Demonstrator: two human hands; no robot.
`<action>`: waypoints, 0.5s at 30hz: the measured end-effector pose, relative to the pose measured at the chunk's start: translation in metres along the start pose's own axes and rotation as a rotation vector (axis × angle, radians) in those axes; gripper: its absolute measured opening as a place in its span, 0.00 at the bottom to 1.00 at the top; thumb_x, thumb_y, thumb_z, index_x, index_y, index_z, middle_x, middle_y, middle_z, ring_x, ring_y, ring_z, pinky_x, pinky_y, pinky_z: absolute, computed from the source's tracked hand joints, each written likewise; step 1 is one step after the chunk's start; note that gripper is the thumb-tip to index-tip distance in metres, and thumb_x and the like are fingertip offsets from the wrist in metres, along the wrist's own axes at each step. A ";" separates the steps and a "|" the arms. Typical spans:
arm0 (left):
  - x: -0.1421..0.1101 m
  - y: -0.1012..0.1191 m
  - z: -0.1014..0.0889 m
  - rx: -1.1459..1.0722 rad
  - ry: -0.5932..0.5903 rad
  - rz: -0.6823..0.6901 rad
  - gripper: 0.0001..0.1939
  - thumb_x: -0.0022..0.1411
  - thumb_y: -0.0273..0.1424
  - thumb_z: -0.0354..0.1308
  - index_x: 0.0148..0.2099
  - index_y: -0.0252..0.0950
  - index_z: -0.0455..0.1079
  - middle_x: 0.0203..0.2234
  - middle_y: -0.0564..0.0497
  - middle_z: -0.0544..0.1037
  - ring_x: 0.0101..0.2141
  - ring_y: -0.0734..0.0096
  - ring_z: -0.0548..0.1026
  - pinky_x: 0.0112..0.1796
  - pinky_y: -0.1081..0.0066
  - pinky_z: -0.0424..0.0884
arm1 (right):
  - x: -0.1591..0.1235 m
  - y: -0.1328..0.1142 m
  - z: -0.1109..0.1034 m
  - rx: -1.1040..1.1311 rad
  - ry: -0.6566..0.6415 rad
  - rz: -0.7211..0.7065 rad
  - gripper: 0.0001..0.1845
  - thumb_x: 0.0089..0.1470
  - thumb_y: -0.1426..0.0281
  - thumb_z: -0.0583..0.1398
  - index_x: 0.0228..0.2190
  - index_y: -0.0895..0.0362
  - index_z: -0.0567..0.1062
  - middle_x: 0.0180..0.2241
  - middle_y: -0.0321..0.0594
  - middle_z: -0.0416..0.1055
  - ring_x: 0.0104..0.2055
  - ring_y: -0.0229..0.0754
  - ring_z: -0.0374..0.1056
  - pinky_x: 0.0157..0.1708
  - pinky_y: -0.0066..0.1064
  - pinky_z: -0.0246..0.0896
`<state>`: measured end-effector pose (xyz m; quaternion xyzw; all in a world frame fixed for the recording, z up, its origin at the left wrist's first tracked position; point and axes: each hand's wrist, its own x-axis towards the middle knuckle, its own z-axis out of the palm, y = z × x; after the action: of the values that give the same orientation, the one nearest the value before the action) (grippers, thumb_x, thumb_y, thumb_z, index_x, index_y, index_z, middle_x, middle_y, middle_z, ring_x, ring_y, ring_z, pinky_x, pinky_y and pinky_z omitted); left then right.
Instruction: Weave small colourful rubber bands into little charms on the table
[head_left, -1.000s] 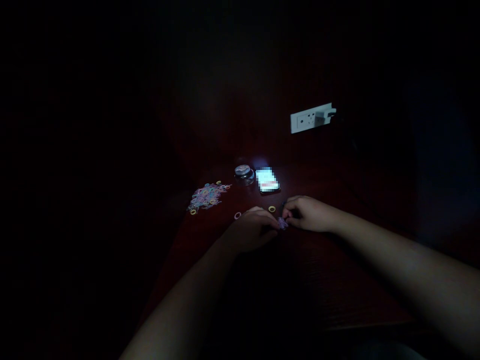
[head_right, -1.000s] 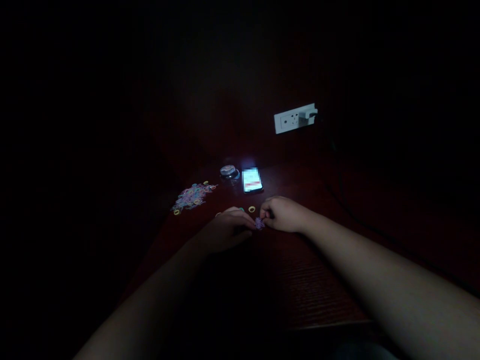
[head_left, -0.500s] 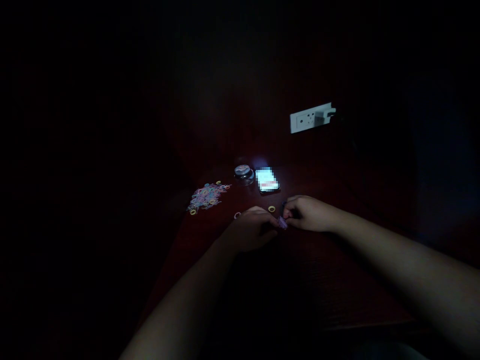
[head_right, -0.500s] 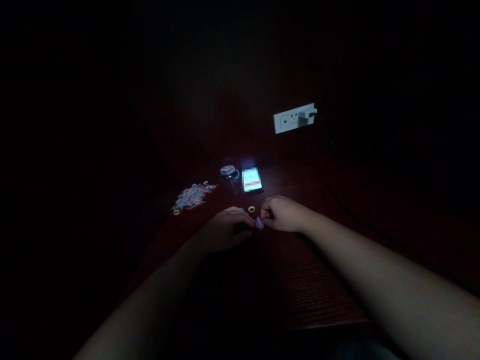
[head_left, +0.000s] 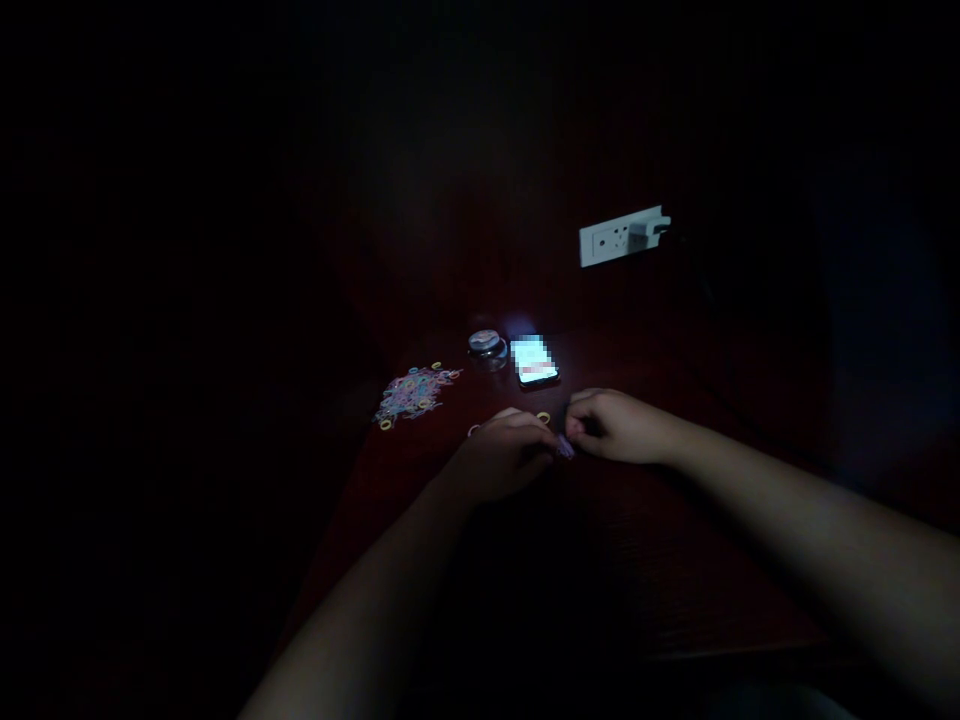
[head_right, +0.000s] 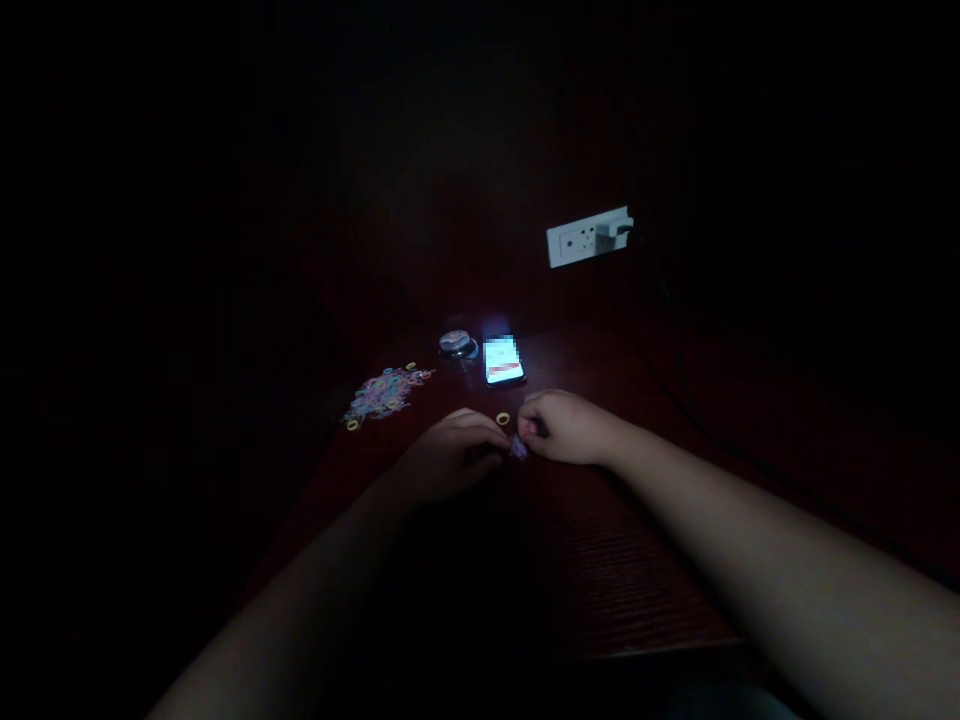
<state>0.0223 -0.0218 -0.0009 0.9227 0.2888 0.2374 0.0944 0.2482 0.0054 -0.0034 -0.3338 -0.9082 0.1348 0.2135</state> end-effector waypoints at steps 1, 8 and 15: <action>0.000 0.000 0.000 -0.004 -0.008 0.004 0.12 0.61 0.30 0.56 0.47 0.41 0.73 0.43 0.50 0.77 0.45 0.65 0.72 0.48 0.63 0.67 | 0.000 -0.001 0.000 0.006 0.011 -0.013 0.04 0.47 0.75 0.58 0.25 0.57 0.73 0.27 0.37 0.70 0.30 0.37 0.64 0.32 0.28 0.54; 0.001 -0.006 0.005 0.001 -0.076 -0.035 0.13 0.60 0.30 0.58 0.47 0.41 0.74 0.44 0.49 0.77 0.46 0.64 0.72 0.48 0.63 0.67 | 0.001 0.003 0.004 0.020 -0.032 0.004 0.04 0.47 0.75 0.59 0.25 0.57 0.74 0.27 0.37 0.70 0.30 0.37 0.64 0.32 0.28 0.54; 0.001 -0.007 0.004 -0.015 -0.048 -0.002 0.10 0.61 0.29 0.57 0.45 0.39 0.74 0.42 0.50 0.78 0.44 0.67 0.73 0.49 0.63 0.67 | 0.000 0.007 0.007 0.042 -0.050 0.013 0.04 0.47 0.75 0.59 0.25 0.57 0.74 0.27 0.36 0.70 0.29 0.37 0.64 0.31 0.28 0.54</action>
<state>0.0216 -0.0158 -0.0061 0.9271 0.2853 0.2174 0.1086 0.2489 0.0100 -0.0121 -0.3318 -0.9080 0.1636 0.1968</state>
